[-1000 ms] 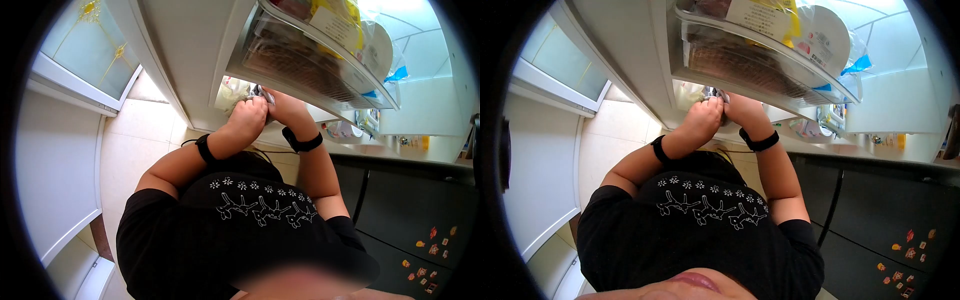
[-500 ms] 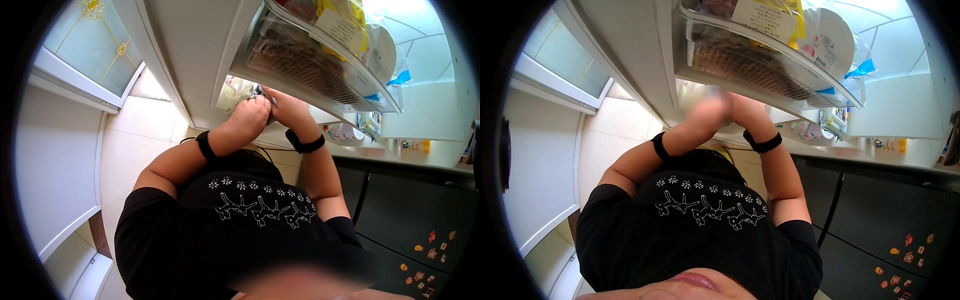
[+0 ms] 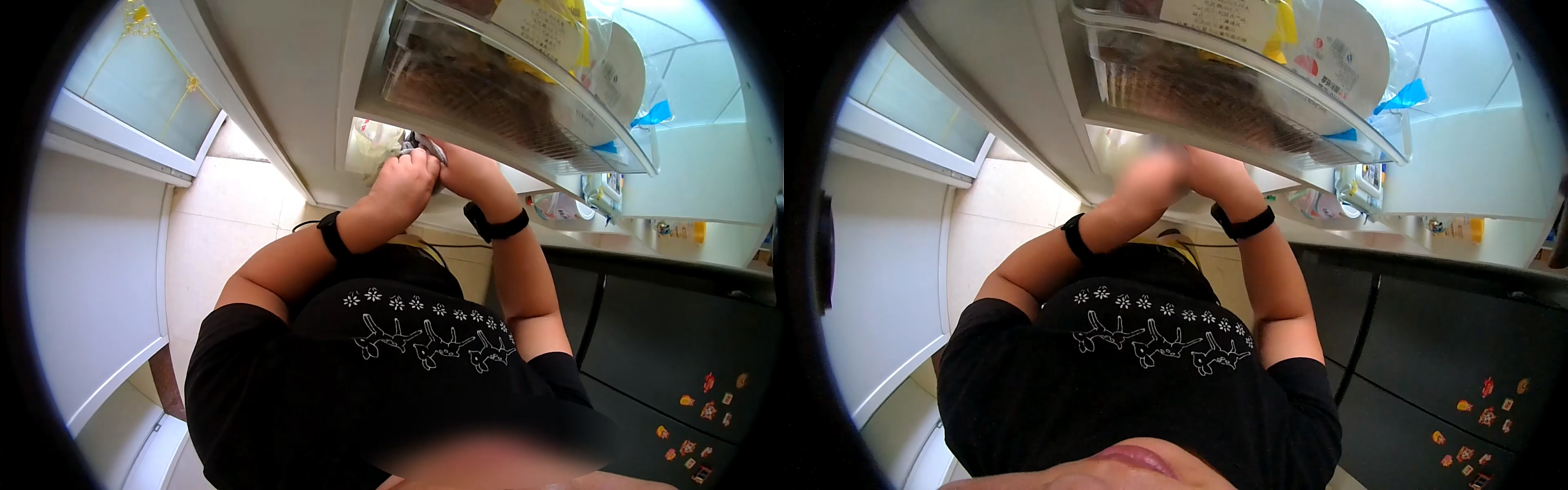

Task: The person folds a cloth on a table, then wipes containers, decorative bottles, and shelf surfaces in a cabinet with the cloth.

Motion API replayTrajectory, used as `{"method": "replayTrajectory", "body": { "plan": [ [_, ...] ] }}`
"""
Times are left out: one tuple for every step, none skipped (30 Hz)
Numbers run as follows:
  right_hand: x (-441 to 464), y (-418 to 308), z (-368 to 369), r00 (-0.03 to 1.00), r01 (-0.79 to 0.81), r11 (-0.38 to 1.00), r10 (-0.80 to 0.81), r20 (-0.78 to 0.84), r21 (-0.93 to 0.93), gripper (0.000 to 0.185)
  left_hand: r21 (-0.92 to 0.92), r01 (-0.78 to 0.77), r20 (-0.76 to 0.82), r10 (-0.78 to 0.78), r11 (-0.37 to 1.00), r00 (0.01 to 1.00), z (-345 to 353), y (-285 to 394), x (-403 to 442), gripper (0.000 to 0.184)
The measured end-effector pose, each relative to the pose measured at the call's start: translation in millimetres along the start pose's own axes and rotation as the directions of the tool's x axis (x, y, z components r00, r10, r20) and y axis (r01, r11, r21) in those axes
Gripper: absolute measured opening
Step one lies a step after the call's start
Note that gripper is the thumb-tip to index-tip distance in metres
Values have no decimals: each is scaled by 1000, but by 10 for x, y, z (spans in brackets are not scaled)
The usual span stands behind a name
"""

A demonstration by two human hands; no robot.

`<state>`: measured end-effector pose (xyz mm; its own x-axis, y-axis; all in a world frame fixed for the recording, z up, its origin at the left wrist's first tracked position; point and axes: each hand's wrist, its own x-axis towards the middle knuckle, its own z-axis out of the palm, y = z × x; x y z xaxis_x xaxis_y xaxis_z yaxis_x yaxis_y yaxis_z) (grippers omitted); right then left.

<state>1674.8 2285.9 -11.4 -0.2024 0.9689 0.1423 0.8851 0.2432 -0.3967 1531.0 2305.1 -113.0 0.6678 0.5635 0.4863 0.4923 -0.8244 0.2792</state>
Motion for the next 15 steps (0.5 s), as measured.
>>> {"method": "replayTrajectory", "body": {
  "plan": [
    [55, -65, -84, 996, -42, 999, 44, 78, -26, 42, -9, 5, 19, -5, 1000, 1000, -39, 4, 10, 18],
    [60, -78, -79, 991, -63, 997, 67, 116, -38, 42, -16, 10, 37, -10, 1000, 999, -85, 7, 23, 17],
    [65, -90, -74, 984, -83, 995, 90, 154, -52, 42, -16, 10, 41, -9, 1000, 999, -127, 12, 29, 17],
    [38, -65, 0, 988, -117, 987, 127, 82, -111, 37, -34, 6, 1, -6, 999, 1000, -174, 18, 25, 17],
    [27, -60, 51, 987, -154, 974, 158, 10, -167, 34, -41, 7, -19, -8, 999, 1000, -183, 14, 17, 17],
    [20, -126, 48, 988, -151, 975, 155, 13, -165, 34, -48, 7, -38, -9, 999, 999, -192, 10, 8, 17],
    [-1, -230, 23, 976, -208, 966, 215, 29, -150, 30, -97, 12, -44, -17, 995, 999, -174, -8, 6, 17],
    [-24, -305, 14, 961, -265, 954, 274, 47, -138, 28, -121, 17, -48, -23, 992, 999, -144, -32, -2, 16],
    [-54, -323, 40, 962, -260, 956, 269, 50, -138, 28, -145, 22, -51, -30, 989, 998, -117, -56, -9, 16],
    [-93, -321, 82, 973, -233, 965, 231, -29, -123, 26, -203, 45, -14, -49, 978, 999, -92, -77, -15, 16],
    [-130, -311, 124, 975, -205, 972, 193, -108, -111, 24, -233, 57, 4, -58, 971, 998, -68, -90, -21, 16],
    [-161, -304, 171, 976, -203, 972, 192, -106, -114, 24, -262, 70, 22, -67, 963, 998, -122, -86, 4, 16],
    [-194, -297, 225, 956, -189, 982, 177, -235, -28, 24, -273, 72, 85, -50, 959, 995, -189, -91, 35, 16],
    [-224, -280, 268, 917, -162, 985, 171, -361, 55, 25, -285, 74, 147, -33, 956, 989, -247, -84, 61, 16],
    [-246, -250, 300, 918, -160, 986, 168, -360, 52, 25, -286, 75, 144, -34, 955, 989, -223, -82, 62, 16]
  ]
}}
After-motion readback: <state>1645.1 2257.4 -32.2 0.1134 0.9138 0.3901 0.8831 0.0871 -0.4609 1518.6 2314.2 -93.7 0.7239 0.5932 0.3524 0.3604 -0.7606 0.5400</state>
